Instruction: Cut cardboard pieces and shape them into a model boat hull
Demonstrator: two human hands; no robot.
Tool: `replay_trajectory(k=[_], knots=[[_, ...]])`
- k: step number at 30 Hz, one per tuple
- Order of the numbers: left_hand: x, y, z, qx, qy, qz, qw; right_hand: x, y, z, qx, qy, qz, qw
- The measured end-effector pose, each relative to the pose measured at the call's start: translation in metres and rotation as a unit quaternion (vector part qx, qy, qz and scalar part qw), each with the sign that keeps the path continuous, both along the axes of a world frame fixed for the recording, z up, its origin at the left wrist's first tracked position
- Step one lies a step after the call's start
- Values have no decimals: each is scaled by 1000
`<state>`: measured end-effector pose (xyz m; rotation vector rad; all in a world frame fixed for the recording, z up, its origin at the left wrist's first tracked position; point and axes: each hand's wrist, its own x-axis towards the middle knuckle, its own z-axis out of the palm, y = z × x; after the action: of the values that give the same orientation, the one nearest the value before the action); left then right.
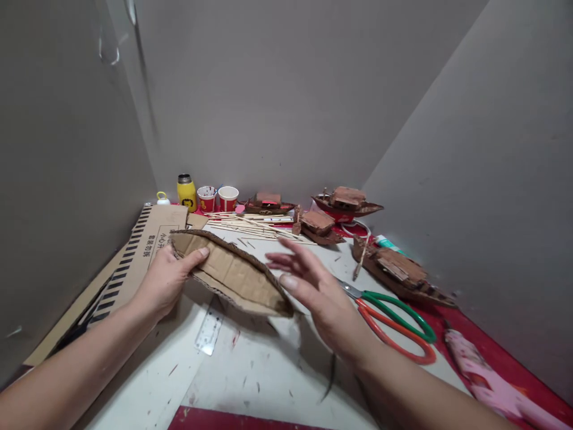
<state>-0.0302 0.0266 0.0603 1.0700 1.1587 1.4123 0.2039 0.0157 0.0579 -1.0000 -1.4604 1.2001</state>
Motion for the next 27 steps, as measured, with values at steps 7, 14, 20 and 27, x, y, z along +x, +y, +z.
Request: replay_trajectory(k=[7,14,20,27], knots=[[16,-14,-3,-61,131,-137,980,-8,2,-4,-21,-108,51,993],[38,-21,-11,-2,188,-124,974,-22,-2,-24,-71,-79,106,989],[40,-22,-15,5,186,-148,971,-21,1,-29,-59,-76,63,993],[40,-23,-16,16,181,-140,973,-22,-2,-30,-55,-90,64,992]])
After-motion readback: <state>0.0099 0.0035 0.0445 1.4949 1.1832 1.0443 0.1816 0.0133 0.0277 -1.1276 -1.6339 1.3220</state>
